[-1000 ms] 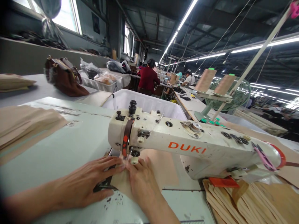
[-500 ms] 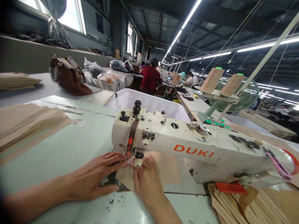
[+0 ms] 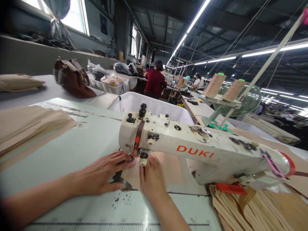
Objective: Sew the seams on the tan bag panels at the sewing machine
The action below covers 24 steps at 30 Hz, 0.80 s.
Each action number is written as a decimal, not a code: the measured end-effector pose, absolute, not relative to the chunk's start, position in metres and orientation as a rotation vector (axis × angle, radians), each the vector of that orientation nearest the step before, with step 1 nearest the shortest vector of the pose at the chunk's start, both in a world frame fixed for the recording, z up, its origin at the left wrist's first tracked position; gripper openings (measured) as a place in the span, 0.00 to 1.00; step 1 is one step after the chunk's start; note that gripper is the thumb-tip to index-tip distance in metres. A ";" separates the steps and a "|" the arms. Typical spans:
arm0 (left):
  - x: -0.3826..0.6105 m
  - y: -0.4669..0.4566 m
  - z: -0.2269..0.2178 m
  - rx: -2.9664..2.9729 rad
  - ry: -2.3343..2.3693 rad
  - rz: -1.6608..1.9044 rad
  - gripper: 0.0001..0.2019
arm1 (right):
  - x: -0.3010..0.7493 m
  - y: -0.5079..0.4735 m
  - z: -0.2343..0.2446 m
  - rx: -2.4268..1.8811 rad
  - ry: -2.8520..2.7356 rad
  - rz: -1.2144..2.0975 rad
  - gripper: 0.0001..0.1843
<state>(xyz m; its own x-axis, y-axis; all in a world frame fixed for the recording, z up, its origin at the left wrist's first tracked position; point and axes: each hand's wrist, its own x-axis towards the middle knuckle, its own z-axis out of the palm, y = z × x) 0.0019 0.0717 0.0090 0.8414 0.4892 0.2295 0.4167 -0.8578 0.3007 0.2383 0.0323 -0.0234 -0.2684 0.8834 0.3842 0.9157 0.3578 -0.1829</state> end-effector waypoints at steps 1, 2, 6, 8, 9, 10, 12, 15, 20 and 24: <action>0.002 0.072 0.009 2.786 0.702 0.440 0.32 | 0.245 0.037 -0.022 -1.631 -2.246 -0.163 0.18; 0.002 0.072 0.008 2.792 0.710 0.435 0.32 | 0.252 0.041 -0.020 -1.690 -2.283 -0.210 0.19; -0.003 0.066 0.011 2.812 0.722 0.367 0.32 | 0.272 0.038 -0.004 -1.774 -2.363 -0.251 0.22; -0.007 0.061 0.015 2.806 0.731 0.358 0.30 | 0.267 0.018 0.008 -1.805 -2.374 -0.272 0.20; -0.009 0.059 0.017 2.795 0.736 0.369 0.29 | 0.261 0.004 0.014 -1.833 -2.378 -0.285 0.19; -0.011 0.056 0.018 2.781 0.738 0.385 0.28 | 0.253 -0.010 0.019 -1.868 -2.383 -0.290 0.18; -0.015 0.054 0.018 2.754 0.723 0.400 0.28 | 0.237 -0.033 0.028 -1.937 -2.388 -0.269 0.17; -0.015 0.056 0.015 2.737 0.705 0.373 0.29 | 0.220 -0.041 0.031 -1.935 -2.326 -0.224 0.12; -0.011 0.061 0.010 2.776 0.726 0.319 0.31 | 0.221 -0.008 0.006 -1.621 -2.384 -0.005 0.24; -0.009 0.057 0.006 2.798 0.736 0.342 0.34 | 0.229 0.003 -0.013 -1.500 -2.447 0.050 0.25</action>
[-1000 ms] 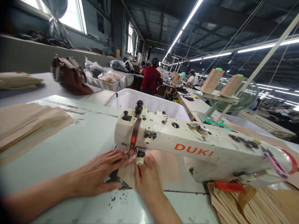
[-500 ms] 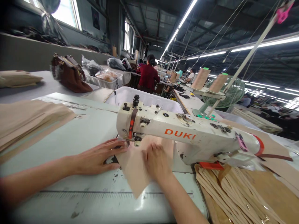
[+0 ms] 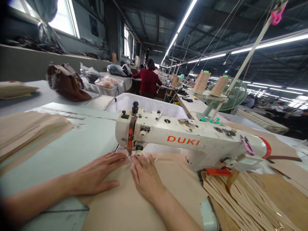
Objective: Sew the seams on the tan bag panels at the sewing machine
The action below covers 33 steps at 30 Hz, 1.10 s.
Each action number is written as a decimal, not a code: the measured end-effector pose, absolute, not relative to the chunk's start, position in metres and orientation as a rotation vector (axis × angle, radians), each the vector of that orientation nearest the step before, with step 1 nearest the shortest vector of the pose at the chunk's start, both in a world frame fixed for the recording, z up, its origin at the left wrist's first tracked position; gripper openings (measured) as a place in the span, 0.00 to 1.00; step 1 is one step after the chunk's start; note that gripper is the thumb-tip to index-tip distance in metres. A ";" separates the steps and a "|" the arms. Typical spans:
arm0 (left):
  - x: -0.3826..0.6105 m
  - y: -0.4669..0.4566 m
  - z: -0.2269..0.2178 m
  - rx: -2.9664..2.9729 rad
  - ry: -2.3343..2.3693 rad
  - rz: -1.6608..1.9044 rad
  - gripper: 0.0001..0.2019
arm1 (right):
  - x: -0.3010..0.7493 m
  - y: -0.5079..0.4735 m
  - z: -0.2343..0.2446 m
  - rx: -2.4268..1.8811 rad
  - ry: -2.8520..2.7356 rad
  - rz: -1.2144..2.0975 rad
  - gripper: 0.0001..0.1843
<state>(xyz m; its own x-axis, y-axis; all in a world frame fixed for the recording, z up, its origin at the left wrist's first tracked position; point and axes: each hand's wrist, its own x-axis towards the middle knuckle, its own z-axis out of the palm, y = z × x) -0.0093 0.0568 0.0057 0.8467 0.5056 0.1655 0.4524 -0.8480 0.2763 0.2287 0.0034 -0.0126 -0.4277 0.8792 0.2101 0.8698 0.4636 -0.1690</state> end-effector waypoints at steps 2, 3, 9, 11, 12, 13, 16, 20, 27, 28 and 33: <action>-0.009 0.054 0.004 2.805 0.736 0.375 0.34 | 0.230 0.002 -0.016 -1.492 -2.437 0.034 0.25; -0.009 0.054 0.003 2.808 0.729 0.399 0.34 | 0.230 0.001 -0.016 -1.493 -2.427 0.026 0.25; -0.009 0.057 0.007 2.814 0.679 0.463 0.34 | 0.226 0.002 -0.017 -1.521 -2.383 0.044 0.25; -0.009 0.058 0.008 2.809 0.684 0.441 0.34 | 0.225 0.004 -0.018 -1.530 -2.375 0.046 0.25; -0.009 0.059 0.008 2.807 0.691 0.435 0.34 | 0.225 0.005 -0.018 -1.532 -2.371 0.041 0.25; -0.008 0.060 0.008 2.806 0.699 0.431 0.34 | 0.225 0.006 -0.019 -1.534 -2.367 0.033 0.25; -0.007 0.062 0.007 2.812 0.733 0.410 0.33 | 0.225 0.009 -0.021 -1.543 -2.362 0.004 0.26; -0.006 0.063 0.007 2.820 0.737 0.382 0.33 | 0.225 0.011 -0.022 -1.557 -2.363 -0.014 0.26; -0.008 0.063 0.006 2.824 0.728 0.412 0.35 | 0.223 0.011 -0.019 -1.564 -2.367 0.033 0.25; -0.008 0.063 0.005 2.826 0.724 0.411 0.35 | 0.223 0.011 -0.019 -1.569 -2.367 0.039 0.25; -0.010 0.064 -0.001 2.853 0.725 0.363 0.33 | 0.224 0.011 -0.018 -1.560 -2.363 0.031 0.26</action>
